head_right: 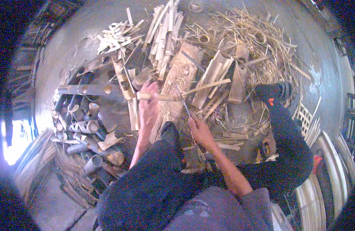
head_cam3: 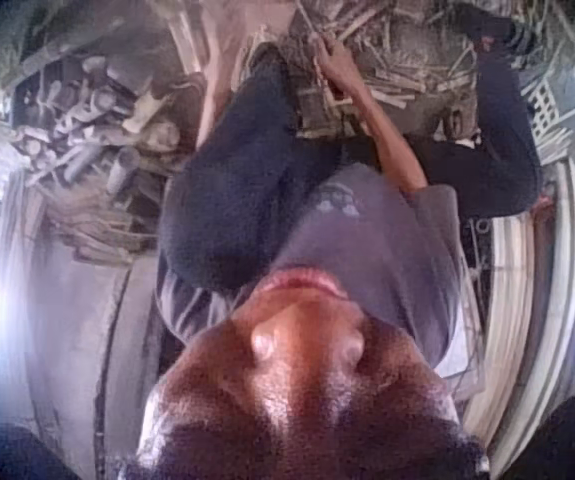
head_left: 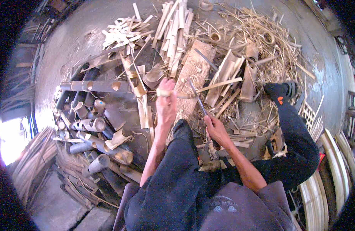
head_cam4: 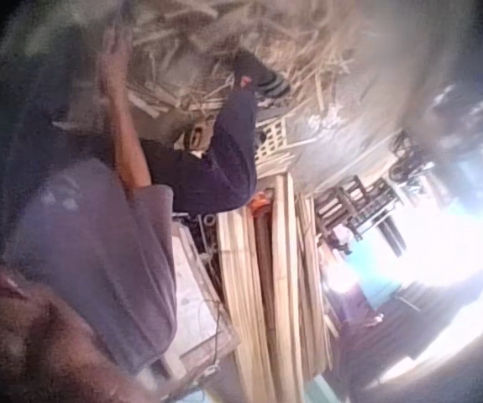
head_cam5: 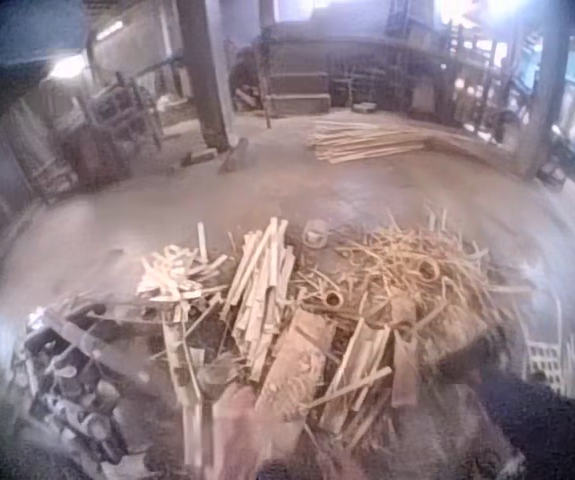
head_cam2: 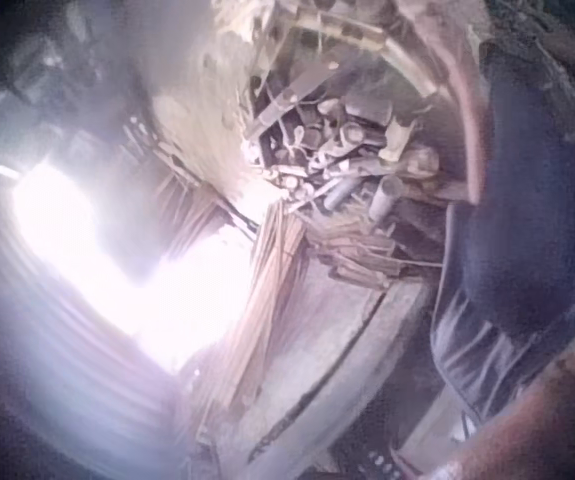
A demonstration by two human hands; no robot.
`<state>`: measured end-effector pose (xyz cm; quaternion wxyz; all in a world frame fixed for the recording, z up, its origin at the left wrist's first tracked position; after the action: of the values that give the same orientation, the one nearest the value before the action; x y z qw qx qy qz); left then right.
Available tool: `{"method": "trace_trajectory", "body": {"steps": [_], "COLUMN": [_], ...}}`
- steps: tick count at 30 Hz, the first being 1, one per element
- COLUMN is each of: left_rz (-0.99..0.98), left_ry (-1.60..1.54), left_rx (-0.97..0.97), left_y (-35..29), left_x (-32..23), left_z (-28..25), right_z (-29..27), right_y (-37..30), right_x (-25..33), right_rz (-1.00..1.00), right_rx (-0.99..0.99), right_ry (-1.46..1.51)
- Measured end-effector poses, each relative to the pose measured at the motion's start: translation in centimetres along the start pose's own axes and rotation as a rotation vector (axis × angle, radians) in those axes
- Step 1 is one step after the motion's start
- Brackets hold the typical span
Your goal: The person sits on the floor and uses a knife to split bamboo strips into thinner pieces. They repeatedly hold the bamboo, cut it, and set the pieces aside among other bamboo scraps.
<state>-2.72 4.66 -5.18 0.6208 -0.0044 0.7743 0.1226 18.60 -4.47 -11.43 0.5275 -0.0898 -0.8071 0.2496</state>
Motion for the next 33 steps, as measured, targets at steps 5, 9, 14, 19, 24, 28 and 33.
{"method": "trace_trajectory", "body": {"steps": [5, 9, 14, 19, 24, 28, 33], "left_rz": [-0.062, 0.047, -0.106, -0.006, 0.051, 0.012, 0.012], "left_ry": [0.101, 0.150, 0.194, 0.076, 0.079, 0.014, 0.089], "left_rx": [0.061, 0.241, 0.304, 0.294, 0.309, 0.309, 0.350], "left_y": [0.2, -0.2, -0.4, -0.1, 0.1, 0.1, 0.2], "left_x": [-2.2, -3.2, -3.9, -5.3, -6.2, -5.2, -5.5], "left_z": [1.6, 2.6, 3.0, 2.9, 3.2, 3.4, 3.3], "right_z": [-2.7, -3.9, -3.9, -3.3, -3.2, -3.2, -3.3], "right_y": [-2.4, -4.1, -4.3, -4.0, -4.0, -4.2, -4.1], "right_x": [10.3, 15.3, 17.0, 16.7, 16.7, 17.0, 16.4], "right_rz": [-0.086, -0.022, 0.110, 0.122, 0.132, 0.146, 0.148], "right_rx": [0.147, 0.150, 0.126, 0.186, 0.143, 0.148, 0.176], "right_ry": [0.243, 0.427, 0.463, 0.476, 0.494, 0.500, 0.495]}}
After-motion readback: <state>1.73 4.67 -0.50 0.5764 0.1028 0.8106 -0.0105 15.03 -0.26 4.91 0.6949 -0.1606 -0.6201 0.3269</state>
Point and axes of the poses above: each hand's wrist, its own y-axis towards the middle knuckle, its own z-axis out of the palm, x = y × z, the point moved 4 cm from there along y, towards the middle knuckle, and after that the axes turned 4 degrees about -y, right-handed, at the moved point
